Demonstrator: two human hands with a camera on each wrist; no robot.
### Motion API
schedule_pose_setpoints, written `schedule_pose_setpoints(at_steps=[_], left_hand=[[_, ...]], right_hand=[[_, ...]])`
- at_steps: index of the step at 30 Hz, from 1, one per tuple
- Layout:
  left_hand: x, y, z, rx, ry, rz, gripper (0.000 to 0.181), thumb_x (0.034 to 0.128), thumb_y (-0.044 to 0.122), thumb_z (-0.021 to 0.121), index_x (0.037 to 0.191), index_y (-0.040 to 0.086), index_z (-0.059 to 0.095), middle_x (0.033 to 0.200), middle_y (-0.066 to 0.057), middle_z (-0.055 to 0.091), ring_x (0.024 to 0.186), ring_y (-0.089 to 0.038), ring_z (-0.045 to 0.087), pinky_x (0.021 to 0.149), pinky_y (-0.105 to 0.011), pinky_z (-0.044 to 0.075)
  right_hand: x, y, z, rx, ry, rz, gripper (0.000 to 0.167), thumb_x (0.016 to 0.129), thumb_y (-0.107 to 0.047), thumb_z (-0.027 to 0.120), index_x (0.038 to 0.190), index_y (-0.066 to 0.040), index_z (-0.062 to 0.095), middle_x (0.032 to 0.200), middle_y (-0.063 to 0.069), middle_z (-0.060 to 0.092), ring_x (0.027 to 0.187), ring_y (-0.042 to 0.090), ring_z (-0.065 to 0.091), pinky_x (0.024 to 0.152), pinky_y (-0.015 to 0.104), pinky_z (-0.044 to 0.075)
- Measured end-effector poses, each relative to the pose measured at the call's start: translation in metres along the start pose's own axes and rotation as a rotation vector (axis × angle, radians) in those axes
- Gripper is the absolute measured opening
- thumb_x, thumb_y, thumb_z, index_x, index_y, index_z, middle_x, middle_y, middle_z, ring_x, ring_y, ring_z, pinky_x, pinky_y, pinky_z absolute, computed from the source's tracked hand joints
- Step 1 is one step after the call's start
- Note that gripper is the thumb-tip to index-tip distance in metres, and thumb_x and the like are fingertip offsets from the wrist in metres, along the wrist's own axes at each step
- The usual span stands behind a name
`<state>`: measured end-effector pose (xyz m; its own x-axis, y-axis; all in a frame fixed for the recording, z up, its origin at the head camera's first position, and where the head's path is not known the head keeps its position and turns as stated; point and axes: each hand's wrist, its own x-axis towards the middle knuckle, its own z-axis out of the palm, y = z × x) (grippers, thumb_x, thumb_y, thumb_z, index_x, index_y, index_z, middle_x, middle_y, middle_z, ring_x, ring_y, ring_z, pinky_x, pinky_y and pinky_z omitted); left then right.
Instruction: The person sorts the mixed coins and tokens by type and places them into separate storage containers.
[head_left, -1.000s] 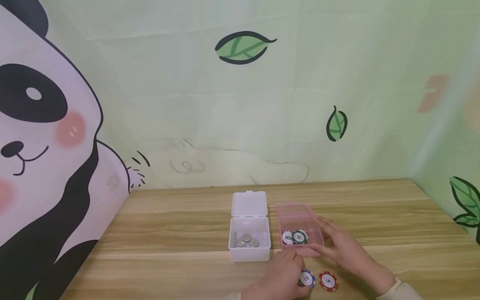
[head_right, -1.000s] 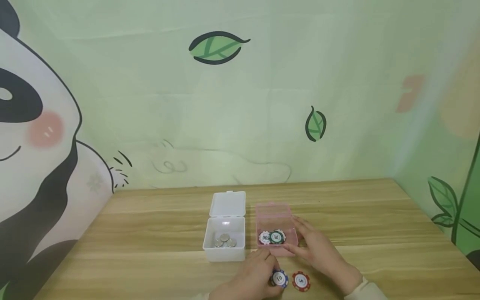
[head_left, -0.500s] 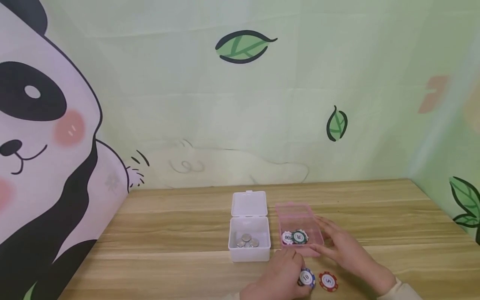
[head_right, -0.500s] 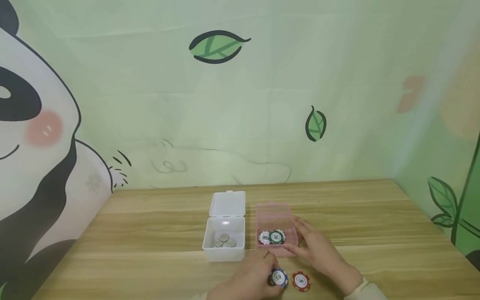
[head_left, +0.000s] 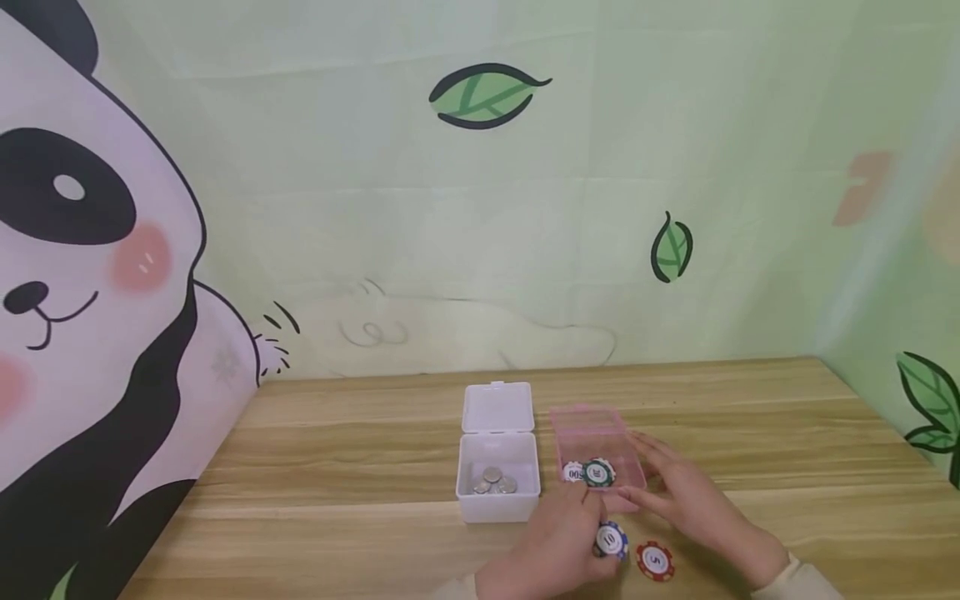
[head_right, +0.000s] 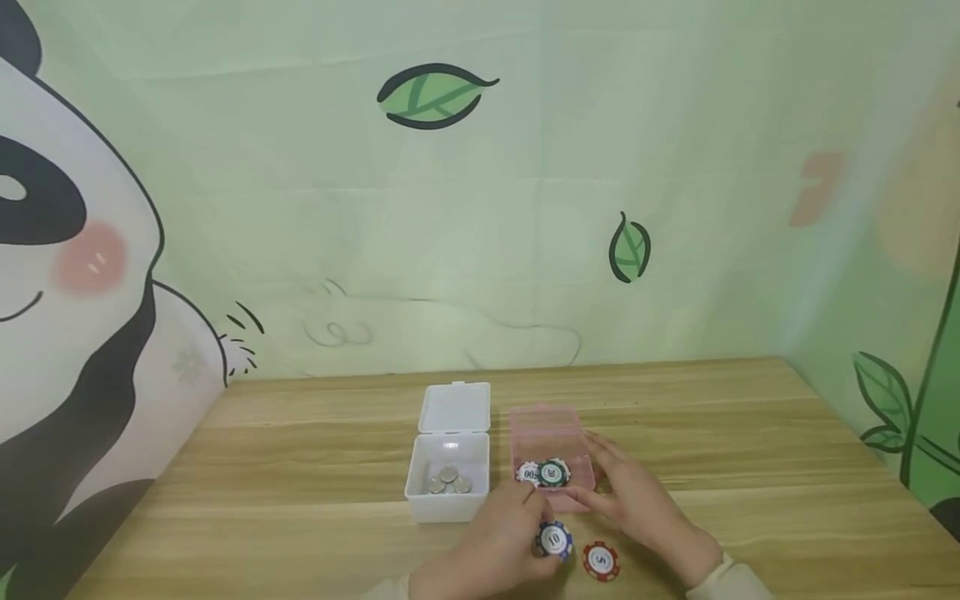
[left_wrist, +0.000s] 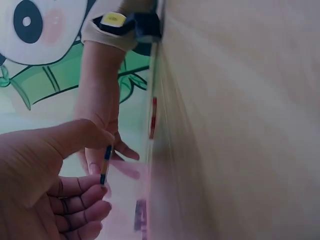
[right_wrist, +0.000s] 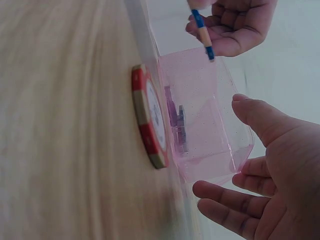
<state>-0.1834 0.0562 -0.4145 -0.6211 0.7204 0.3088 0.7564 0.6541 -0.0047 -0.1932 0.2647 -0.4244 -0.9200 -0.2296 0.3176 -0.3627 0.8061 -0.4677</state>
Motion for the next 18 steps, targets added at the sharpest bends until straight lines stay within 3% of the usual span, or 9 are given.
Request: schedule_pose_setpoints(at_steps=[4, 7, 11, 18], left_hand=[[0.003, -0.002, -0.004, 0.063, 0.020, 0.013, 0.041, 0.0735, 0.051, 0.073, 0.086, 0.015, 0.061, 0.080, 0.007, 0.055, 0.075, -0.007, 0.050, 0.072, -0.019, 0.043], [0.006, -0.005, -0.008, 0.095, 0.023, 0.017, 0.043, 0.0735, 0.053, 0.073, 0.089, 0.013, 0.063, 0.081, 0.007, 0.057, 0.077, -0.007, 0.052, 0.073, -0.019, 0.045], [0.012, -0.009, -0.015, 0.098, 0.028, 0.009, 0.043, 0.0728, 0.052, 0.074, 0.090, 0.014, 0.061, 0.081, 0.007, 0.055, 0.074, -0.006, 0.050, 0.070, -0.018, 0.044], [0.018, -0.019, -0.026, 0.096, 0.022, 0.006, 0.042, 0.0727, 0.048, 0.075, 0.092, 0.013, 0.061, 0.085, 0.006, 0.055, 0.076, -0.006, 0.050, 0.069, -0.019, 0.044]], right_hand=[[0.000, 0.000, -0.001, 0.002, 0.001, -0.005, 0.072, 0.086, -0.041, 0.068, 0.141, 0.000, 0.044, 0.143, 0.025, 0.046, 0.102, 0.031, 0.065, 0.093, 0.054, 0.051], [0.001, -0.001, -0.002, -0.001, 0.006, -0.011, 0.072, 0.086, -0.041, 0.069, 0.141, 0.000, 0.044, 0.142, 0.023, 0.047, 0.095, 0.023, 0.067, 0.089, 0.048, 0.054], [0.002, -0.002, -0.003, -0.013, 0.010, -0.025, 0.072, 0.086, -0.040, 0.069, 0.141, 0.000, 0.044, 0.141, 0.021, 0.050, 0.087, 0.013, 0.065, 0.081, 0.039, 0.057], [0.002, -0.003, -0.002, -0.014, 0.017, -0.023, 0.072, 0.086, -0.041, 0.068, 0.140, 0.000, 0.045, 0.139, 0.019, 0.052, 0.087, 0.011, 0.063, 0.081, 0.038, 0.057]])
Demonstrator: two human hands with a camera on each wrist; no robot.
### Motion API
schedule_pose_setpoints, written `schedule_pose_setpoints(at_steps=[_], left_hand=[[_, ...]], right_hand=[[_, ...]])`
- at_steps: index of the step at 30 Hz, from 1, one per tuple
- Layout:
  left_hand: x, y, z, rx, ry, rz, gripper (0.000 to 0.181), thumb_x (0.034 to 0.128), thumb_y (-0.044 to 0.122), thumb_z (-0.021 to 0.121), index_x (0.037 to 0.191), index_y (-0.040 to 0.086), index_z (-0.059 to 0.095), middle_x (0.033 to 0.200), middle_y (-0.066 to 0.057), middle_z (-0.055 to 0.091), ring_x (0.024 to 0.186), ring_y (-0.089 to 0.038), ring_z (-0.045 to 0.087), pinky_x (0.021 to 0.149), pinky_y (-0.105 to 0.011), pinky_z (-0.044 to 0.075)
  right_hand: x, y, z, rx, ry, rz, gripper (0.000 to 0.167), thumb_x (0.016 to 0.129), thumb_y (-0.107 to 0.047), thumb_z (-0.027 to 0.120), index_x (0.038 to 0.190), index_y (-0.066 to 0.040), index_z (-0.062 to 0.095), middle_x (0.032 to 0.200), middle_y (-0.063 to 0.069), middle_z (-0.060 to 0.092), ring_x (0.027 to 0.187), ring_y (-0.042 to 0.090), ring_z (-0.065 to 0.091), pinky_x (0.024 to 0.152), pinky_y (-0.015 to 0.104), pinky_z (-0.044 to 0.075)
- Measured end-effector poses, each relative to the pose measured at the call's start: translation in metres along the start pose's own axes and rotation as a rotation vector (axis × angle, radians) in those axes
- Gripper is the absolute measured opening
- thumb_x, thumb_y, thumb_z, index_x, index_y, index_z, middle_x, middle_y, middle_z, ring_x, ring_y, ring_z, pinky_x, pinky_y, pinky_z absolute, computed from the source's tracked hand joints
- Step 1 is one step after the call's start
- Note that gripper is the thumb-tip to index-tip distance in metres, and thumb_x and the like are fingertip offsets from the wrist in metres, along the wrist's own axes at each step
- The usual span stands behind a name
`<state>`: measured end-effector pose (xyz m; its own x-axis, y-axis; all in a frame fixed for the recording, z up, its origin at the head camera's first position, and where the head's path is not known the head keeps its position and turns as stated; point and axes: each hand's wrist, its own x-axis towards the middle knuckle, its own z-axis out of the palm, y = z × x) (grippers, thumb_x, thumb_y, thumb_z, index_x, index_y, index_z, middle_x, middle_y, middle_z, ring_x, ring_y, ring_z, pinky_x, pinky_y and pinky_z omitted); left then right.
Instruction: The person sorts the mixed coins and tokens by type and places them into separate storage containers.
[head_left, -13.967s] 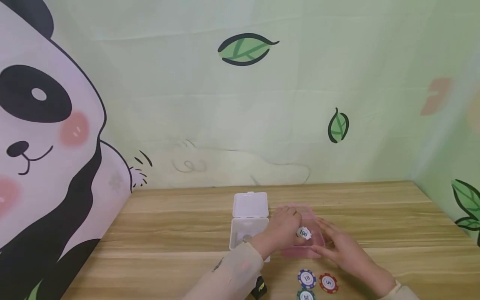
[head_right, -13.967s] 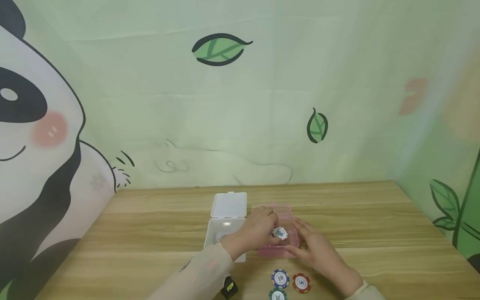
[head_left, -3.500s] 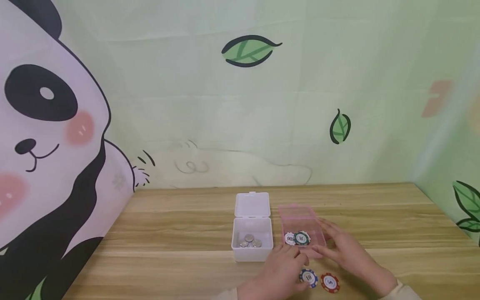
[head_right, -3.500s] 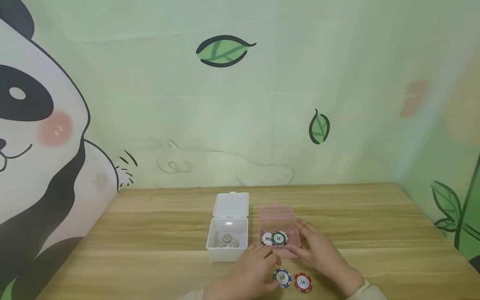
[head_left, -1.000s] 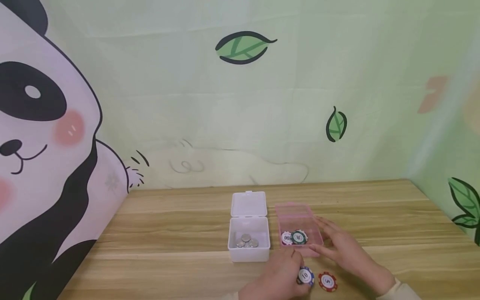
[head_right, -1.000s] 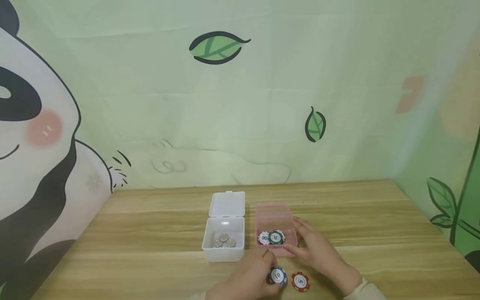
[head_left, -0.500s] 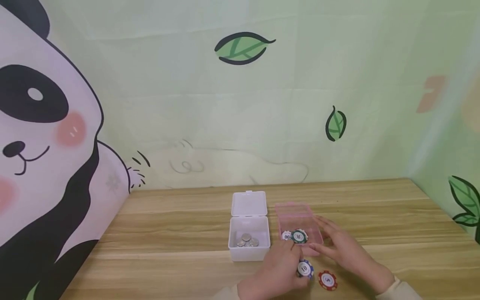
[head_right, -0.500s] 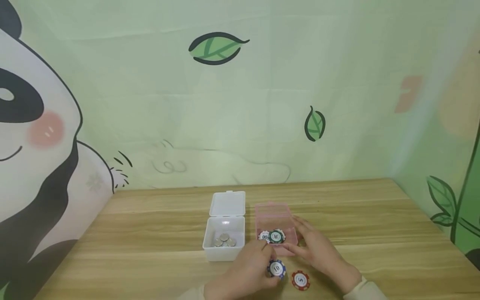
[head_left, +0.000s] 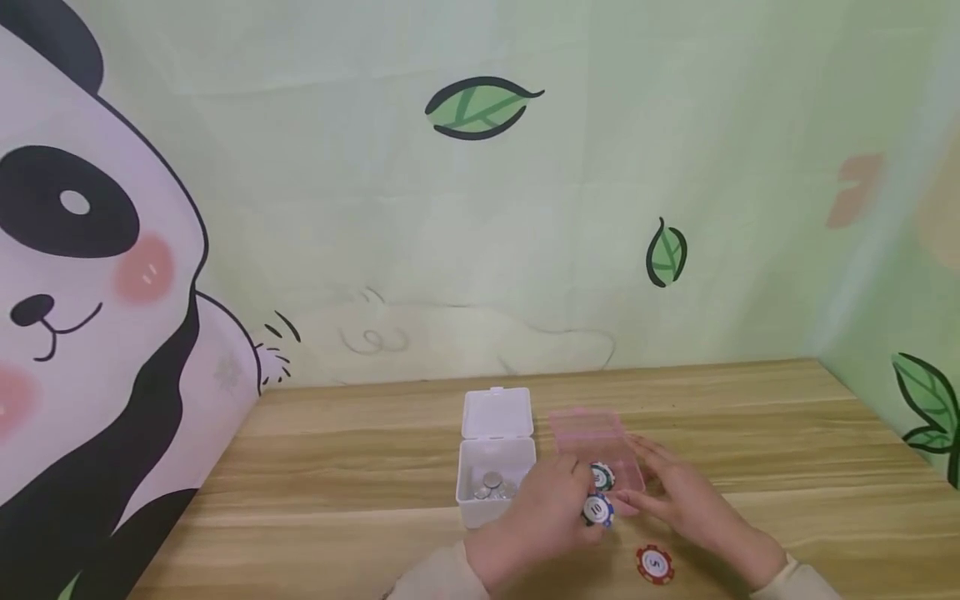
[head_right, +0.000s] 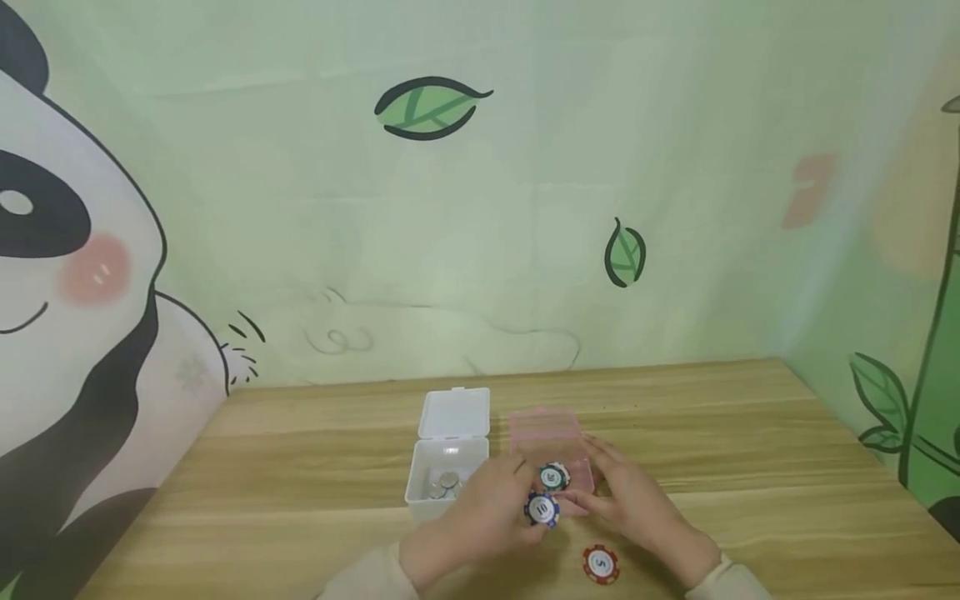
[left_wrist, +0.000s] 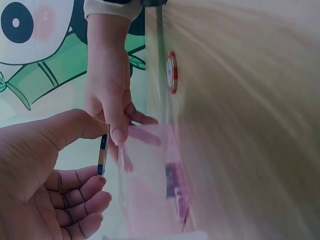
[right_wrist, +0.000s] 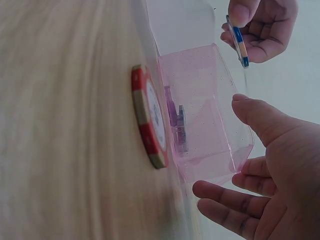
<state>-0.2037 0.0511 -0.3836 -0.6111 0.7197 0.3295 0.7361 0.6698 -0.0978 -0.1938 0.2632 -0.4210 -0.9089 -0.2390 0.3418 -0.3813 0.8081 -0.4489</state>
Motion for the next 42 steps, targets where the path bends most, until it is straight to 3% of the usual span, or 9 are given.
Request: schedule_pose_setpoints(at_steps=[9, 15, 18, 23, 26, 33, 38, 42], left_hand=[[0.014, -0.012, 0.002, -0.045, -0.037, -0.069, 0.045, 0.0737, 0.053, 0.075, 0.087, 0.012, 0.060, 0.080, 0.005, 0.054, 0.071, -0.008, 0.049, 0.064, -0.020, 0.045], [0.025, -0.018, 0.005, -0.073, -0.042, -0.099, 0.052, 0.0735, 0.056, 0.075, 0.089, 0.007, 0.062, 0.081, 0.001, 0.059, 0.076, -0.012, 0.055, 0.077, -0.024, 0.051], [0.030, -0.021, 0.008, -0.032, -0.063, -0.105, 0.042, 0.0745, 0.046, 0.076, 0.088, 0.010, 0.060, 0.081, 0.002, 0.057, 0.075, -0.010, 0.053, 0.073, -0.023, 0.048], [0.038, -0.026, 0.013, -0.027, -0.100, -0.126, 0.042, 0.0748, 0.043, 0.077, 0.093, 0.009, 0.061, 0.085, 0.001, 0.057, 0.078, -0.011, 0.052, 0.074, -0.023, 0.048], [0.043, -0.028, 0.016, -0.009, -0.121, -0.118, 0.046, 0.0743, 0.046, 0.077, 0.095, 0.008, 0.061, 0.087, 0.002, 0.058, 0.083, -0.012, 0.052, 0.079, -0.024, 0.047], [0.050, -0.028, 0.022, 0.087, -0.181, -0.070, 0.055, 0.0758, 0.052, 0.074, 0.107, 0.008, 0.063, 0.102, 0.000, 0.064, 0.098, -0.014, 0.056, 0.094, -0.027, 0.045], [0.051, -0.029, 0.023, 0.079, -0.213, -0.081, 0.056, 0.0779, 0.048, 0.074, 0.114, 0.007, 0.061, 0.110, -0.002, 0.063, 0.105, -0.015, 0.055, 0.097, -0.029, 0.044], [0.049, -0.029, 0.022, 0.073, -0.194, -0.079, 0.053, 0.0795, 0.047, 0.073, 0.112, 0.007, 0.061, 0.105, -0.001, 0.062, 0.102, -0.016, 0.055, 0.093, -0.029, 0.045]], right_hand=[[0.001, 0.001, 0.000, 0.017, 0.006, -0.005, 0.073, 0.085, -0.041, 0.069, 0.140, 0.001, 0.045, 0.141, 0.024, 0.048, 0.098, 0.027, 0.066, 0.092, 0.052, 0.052], [-0.001, 0.001, 0.002, 0.016, 0.009, -0.004, 0.074, 0.085, -0.042, 0.068, 0.141, 0.000, 0.044, 0.142, 0.023, 0.048, 0.089, 0.017, 0.068, 0.087, 0.044, 0.055], [-0.001, 0.001, 0.001, 0.021, 0.003, 0.005, 0.074, 0.086, -0.043, 0.068, 0.141, 0.000, 0.044, 0.142, 0.023, 0.047, 0.090, 0.017, 0.068, 0.087, 0.044, 0.056], [-0.001, 0.002, 0.002, 0.025, -0.002, 0.011, 0.074, 0.085, -0.043, 0.068, 0.141, 0.000, 0.043, 0.143, 0.022, 0.048, 0.092, 0.019, 0.068, 0.088, 0.045, 0.055], [0.000, 0.003, 0.002, 0.012, -0.001, 0.015, 0.074, 0.085, -0.044, 0.068, 0.141, 0.000, 0.044, 0.142, 0.021, 0.048, 0.092, 0.019, 0.067, 0.086, 0.043, 0.056], [0.000, 0.003, 0.003, 0.006, 0.021, -0.010, 0.073, 0.085, -0.040, 0.069, 0.139, 0.002, 0.045, 0.141, 0.025, 0.048, 0.118, 0.042, 0.056, 0.097, 0.057, 0.047], [0.001, 0.003, 0.004, 0.007, 0.024, -0.016, 0.072, 0.085, -0.038, 0.070, 0.139, 0.002, 0.046, 0.141, 0.025, 0.048, 0.116, 0.041, 0.058, 0.097, 0.056, 0.047], [0.000, 0.003, 0.003, 0.002, 0.020, -0.005, 0.072, 0.085, -0.040, 0.070, 0.140, 0.001, 0.045, 0.141, 0.024, 0.048, 0.108, 0.034, 0.063, 0.094, 0.053, 0.050]])
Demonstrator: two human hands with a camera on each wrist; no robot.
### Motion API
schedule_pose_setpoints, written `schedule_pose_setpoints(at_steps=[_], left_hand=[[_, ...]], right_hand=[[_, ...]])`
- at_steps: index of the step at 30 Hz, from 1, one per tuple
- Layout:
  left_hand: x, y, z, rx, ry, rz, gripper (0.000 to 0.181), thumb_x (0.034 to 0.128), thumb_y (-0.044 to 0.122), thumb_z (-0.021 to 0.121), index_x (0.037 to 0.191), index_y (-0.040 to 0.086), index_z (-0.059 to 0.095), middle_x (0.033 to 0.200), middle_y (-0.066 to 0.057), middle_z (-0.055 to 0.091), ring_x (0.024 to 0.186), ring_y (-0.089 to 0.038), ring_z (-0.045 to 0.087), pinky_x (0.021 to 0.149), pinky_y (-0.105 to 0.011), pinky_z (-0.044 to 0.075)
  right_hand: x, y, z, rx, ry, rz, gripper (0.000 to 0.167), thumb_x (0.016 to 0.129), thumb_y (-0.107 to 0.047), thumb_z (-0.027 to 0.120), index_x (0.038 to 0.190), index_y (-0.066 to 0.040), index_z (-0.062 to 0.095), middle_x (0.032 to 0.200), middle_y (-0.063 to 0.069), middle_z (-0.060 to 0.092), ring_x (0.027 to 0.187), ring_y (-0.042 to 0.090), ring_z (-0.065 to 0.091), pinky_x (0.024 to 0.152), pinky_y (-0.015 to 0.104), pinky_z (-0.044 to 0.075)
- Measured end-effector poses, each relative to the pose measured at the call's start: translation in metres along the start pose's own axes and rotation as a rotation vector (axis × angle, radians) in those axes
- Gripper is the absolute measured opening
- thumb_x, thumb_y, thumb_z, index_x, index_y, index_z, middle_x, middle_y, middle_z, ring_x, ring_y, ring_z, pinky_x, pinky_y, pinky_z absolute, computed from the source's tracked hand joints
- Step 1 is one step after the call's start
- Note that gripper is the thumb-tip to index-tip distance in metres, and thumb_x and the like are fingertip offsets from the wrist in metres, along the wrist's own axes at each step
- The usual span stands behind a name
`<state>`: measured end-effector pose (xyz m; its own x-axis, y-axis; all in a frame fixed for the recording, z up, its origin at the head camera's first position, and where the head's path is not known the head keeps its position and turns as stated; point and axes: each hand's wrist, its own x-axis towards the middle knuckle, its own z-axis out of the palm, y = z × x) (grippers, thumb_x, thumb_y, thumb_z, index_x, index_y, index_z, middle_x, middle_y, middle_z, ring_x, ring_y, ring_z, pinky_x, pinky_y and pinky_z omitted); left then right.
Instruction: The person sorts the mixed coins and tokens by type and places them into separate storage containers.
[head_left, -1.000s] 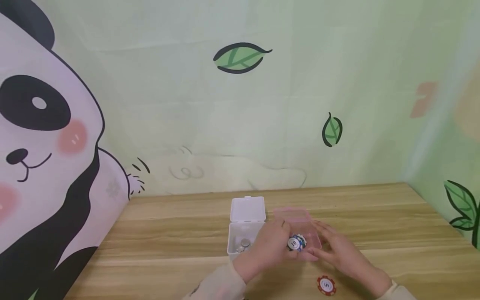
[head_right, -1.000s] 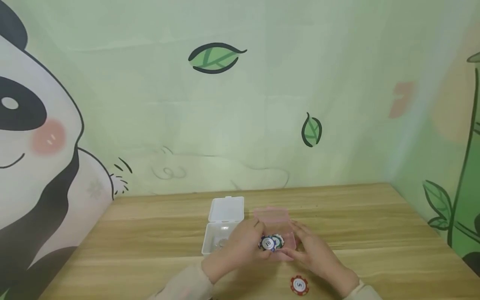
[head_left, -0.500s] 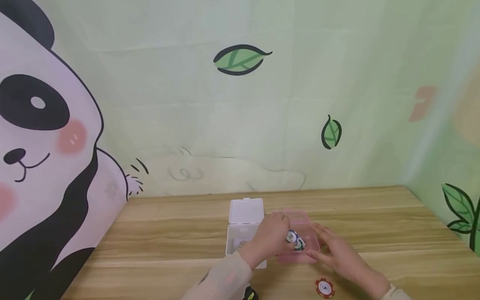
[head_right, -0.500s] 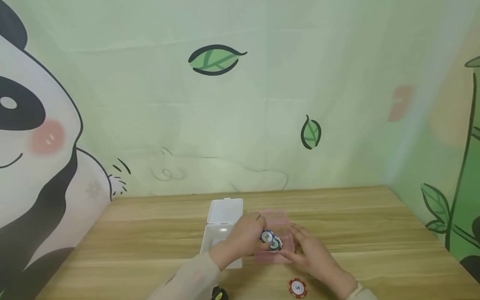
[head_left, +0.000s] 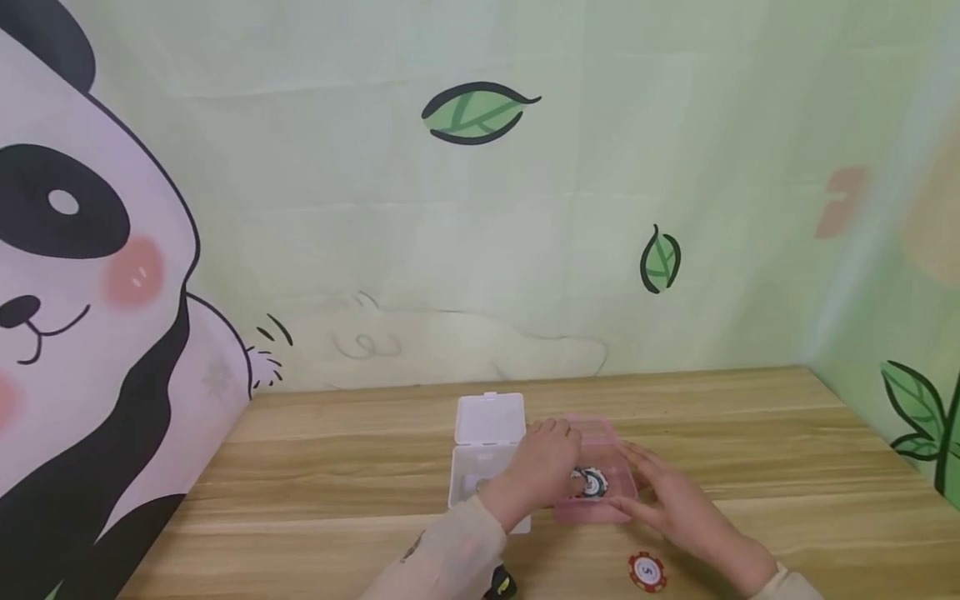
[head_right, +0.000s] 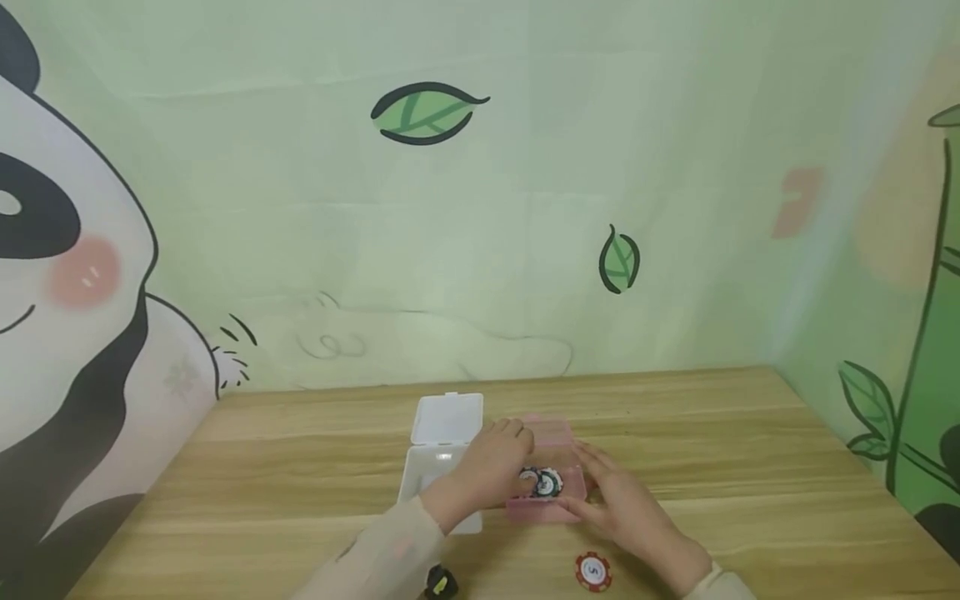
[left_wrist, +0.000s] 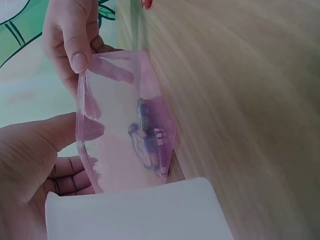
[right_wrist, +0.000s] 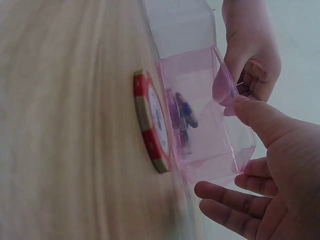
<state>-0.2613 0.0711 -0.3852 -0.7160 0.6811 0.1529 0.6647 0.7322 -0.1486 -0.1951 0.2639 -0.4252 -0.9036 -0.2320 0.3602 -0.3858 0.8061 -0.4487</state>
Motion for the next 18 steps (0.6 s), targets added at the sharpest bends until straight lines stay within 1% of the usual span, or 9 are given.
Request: schedule_pose_setpoints(at_steps=[2, 6, 12, 18], left_hand=[[-0.002, 0.000, 0.000, -0.008, 0.017, 0.001, 0.049, 0.0802, 0.046, 0.072, 0.109, 0.008, 0.061, 0.103, -0.001, 0.061, 0.101, -0.015, 0.055, 0.093, -0.029, 0.045], [-0.008, 0.000, -0.002, -0.024, 0.065, 0.001, 0.043, 0.0809, 0.046, 0.072, 0.102, 0.011, 0.061, 0.100, 0.001, 0.060, 0.100, -0.015, 0.055, 0.093, -0.029, 0.045], [-0.015, 0.002, -0.005, -0.027, 0.169, 0.016, 0.036, 0.0805, 0.045, 0.072, 0.092, 0.015, 0.058, 0.089, 0.005, 0.055, 0.090, -0.012, 0.052, 0.085, -0.026, 0.045], [-0.024, 0.004, -0.011, -0.061, 0.224, 0.008, 0.031, 0.0786, 0.042, 0.073, 0.090, 0.017, 0.058, 0.086, 0.007, 0.053, 0.086, -0.010, 0.051, 0.084, -0.025, 0.044]], right_hand=[[0.000, 0.000, 0.000, 0.000, -0.004, 0.004, 0.073, 0.085, -0.040, 0.069, 0.140, 0.000, 0.045, 0.141, 0.023, 0.048, 0.098, 0.025, 0.066, 0.090, 0.047, 0.054], [-0.001, 0.000, 0.000, 0.010, -0.014, 0.007, 0.073, 0.085, -0.039, 0.070, 0.140, 0.001, 0.044, 0.141, 0.023, 0.049, 0.084, 0.013, 0.066, 0.079, 0.035, 0.058], [-0.001, 0.000, 0.000, 0.024, -0.037, 0.026, 0.073, 0.086, -0.040, 0.069, 0.141, 0.000, 0.043, 0.143, 0.023, 0.046, 0.085, 0.014, 0.067, 0.078, 0.032, 0.058], [-0.001, -0.001, -0.002, 0.039, -0.050, 0.032, 0.074, 0.085, -0.041, 0.069, 0.142, 0.000, 0.043, 0.144, 0.024, 0.046, 0.083, 0.012, 0.067, 0.075, 0.027, 0.057]])
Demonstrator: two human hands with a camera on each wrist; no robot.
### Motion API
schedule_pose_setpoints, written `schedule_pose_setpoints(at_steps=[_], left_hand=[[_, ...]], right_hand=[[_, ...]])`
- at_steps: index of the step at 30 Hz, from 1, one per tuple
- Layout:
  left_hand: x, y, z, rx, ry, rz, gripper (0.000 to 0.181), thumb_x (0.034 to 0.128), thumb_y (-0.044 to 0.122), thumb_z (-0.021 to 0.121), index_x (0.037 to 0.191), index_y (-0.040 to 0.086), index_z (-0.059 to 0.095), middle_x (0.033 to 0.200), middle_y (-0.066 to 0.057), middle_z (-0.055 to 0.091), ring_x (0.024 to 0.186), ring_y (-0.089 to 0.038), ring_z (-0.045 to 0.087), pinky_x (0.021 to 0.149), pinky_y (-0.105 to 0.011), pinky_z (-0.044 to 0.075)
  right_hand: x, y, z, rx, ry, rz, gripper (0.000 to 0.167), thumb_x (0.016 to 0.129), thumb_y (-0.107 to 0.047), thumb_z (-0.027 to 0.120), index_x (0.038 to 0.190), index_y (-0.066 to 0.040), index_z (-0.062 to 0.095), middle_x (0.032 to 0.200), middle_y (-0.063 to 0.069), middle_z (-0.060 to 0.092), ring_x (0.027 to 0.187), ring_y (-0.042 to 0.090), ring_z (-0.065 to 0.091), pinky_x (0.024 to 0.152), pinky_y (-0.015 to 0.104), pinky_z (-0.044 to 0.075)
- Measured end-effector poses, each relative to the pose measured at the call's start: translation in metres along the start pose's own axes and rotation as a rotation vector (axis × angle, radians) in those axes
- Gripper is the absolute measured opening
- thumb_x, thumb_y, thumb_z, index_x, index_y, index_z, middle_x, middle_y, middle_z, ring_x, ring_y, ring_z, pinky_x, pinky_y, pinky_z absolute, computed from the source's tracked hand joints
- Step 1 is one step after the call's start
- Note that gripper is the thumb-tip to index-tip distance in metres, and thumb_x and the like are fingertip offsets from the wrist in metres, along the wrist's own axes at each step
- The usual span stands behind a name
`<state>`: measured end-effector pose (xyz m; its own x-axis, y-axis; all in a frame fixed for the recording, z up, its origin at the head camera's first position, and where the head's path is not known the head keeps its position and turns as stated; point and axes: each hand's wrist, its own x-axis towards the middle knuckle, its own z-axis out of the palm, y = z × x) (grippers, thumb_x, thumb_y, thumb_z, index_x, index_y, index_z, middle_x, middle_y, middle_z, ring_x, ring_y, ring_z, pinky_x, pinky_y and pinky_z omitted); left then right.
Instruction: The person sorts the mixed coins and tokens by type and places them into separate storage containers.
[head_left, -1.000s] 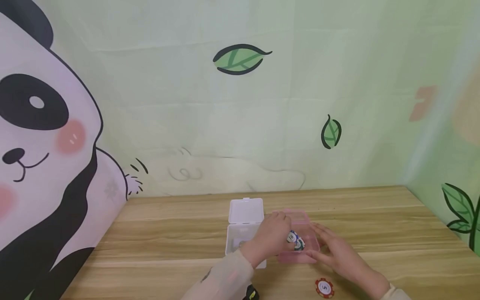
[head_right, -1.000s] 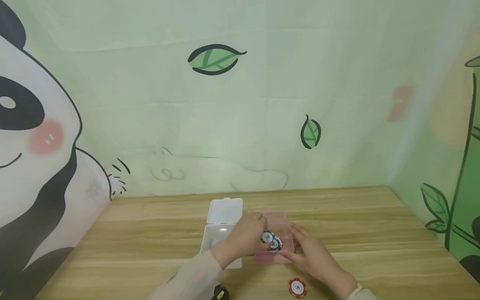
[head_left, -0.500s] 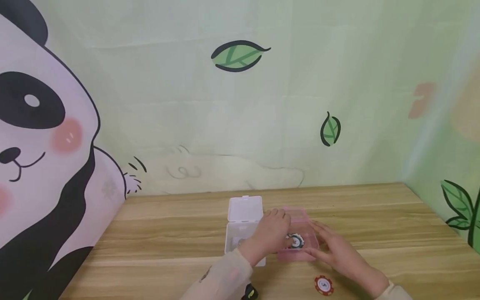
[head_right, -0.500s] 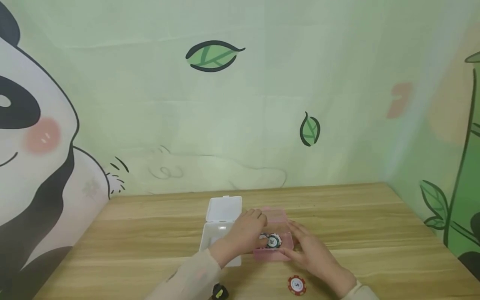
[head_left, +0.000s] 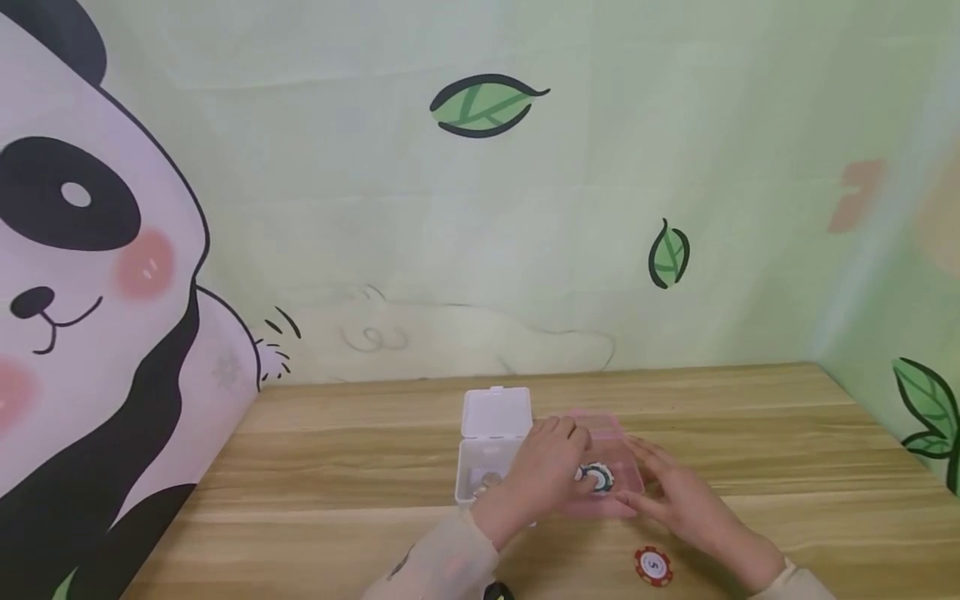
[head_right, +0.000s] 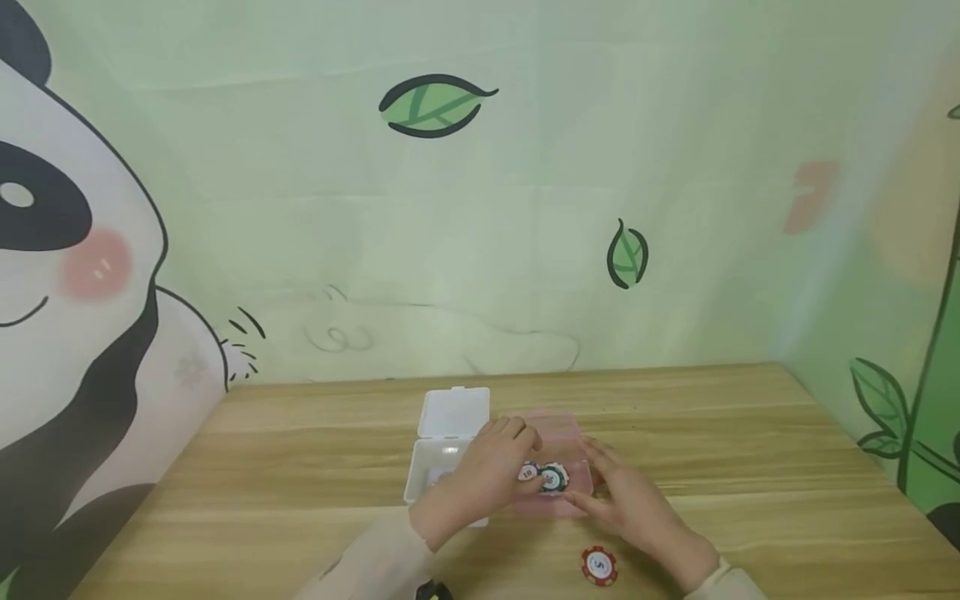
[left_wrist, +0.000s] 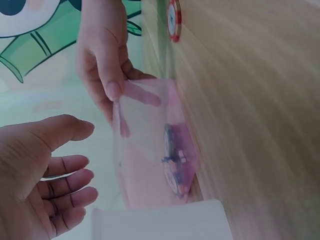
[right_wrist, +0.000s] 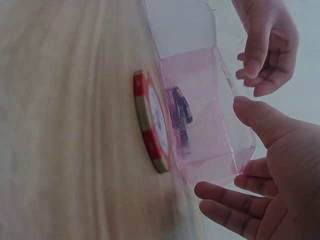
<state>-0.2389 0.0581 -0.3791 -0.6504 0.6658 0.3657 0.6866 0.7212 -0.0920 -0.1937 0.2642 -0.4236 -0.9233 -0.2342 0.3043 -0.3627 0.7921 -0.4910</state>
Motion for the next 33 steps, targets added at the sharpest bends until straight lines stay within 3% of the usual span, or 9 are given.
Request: schedule_pose_setpoints(at_steps=[4, 9, 13, 25, 33], left_hand=[[-0.007, 0.006, -0.005, 0.009, 0.057, 0.019, 0.033, 0.0765, 0.043, 0.074, 0.091, 0.016, 0.060, 0.086, 0.006, 0.056, 0.086, -0.010, 0.052, 0.083, -0.024, 0.045], [-0.020, 0.016, -0.005, 0.025, 0.162, 0.042, 0.038, 0.0750, 0.049, 0.075, 0.090, 0.017, 0.062, 0.083, 0.007, 0.054, 0.079, -0.008, 0.050, 0.072, -0.021, 0.043], [-0.030, 0.026, -0.004, -0.006, 0.201, 0.068, 0.038, 0.0738, 0.047, 0.077, 0.093, 0.018, 0.062, 0.086, 0.008, 0.057, 0.082, -0.008, 0.054, 0.075, -0.020, 0.045], [-0.044, 0.041, -0.001, -0.061, 0.113, 0.080, 0.037, 0.0761, 0.045, 0.075, 0.099, 0.019, 0.063, 0.093, 0.009, 0.059, 0.087, -0.006, 0.055, 0.079, -0.020, 0.044], [-0.052, 0.049, 0.003, -0.171, 0.057, 0.069, 0.037, 0.0775, 0.043, 0.076, 0.104, 0.021, 0.062, 0.097, 0.010, 0.060, 0.094, -0.006, 0.057, 0.082, -0.019, 0.046]], right_hand=[[0.000, 0.000, -0.002, -0.007, 0.009, -0.008, 0.073, 0.086, -0.040, 0.069, 0.141, 0.000, 0.044, 0.142, 0.022, 0.048, 0.083, 0.011, 0.066, 0.075, 0.028, 0.057], [0.000, 0.000, -0.003, 0.000, 0.016, -0.016, 0.073, 0.086, -0.040, 0.069, 0.141, -0.001, 0.043, 0.142, 0.023, 0.048, 0.084, 0.011, 0.066, 0.075, 0.029, 0.057], [0.000, 0.001, -0.002, -0.002, 0.019, -0.029, 0.072, 0.086, -0.038, 0.069, 0.141, 0.000, 0.043, 0.141, 0.023, 0.049, 0.083, 0.012, 0.066, 0.075, 0.029, 0.057], [0.001, 0.000, -0.004, -0.014, 0.009, -0.023, 0.071, 0.086, -0.036, 0.069, 0.141, 0.001, 0.043, 0.139, 0.022, 0.051, 0.083, 0.012, 0.065, 0.072, 0.026, 0.056], [0.001, -0.001, -0.002, -0.005, 0.016, -0.033, 0.072, 0.086, -0.036, 0.070, 0.141, 0.000, 0.043, 0.137, 0.021, 0.053, 0.083, 0.010, 0.064, 0.071, 0.025, 0.055]])
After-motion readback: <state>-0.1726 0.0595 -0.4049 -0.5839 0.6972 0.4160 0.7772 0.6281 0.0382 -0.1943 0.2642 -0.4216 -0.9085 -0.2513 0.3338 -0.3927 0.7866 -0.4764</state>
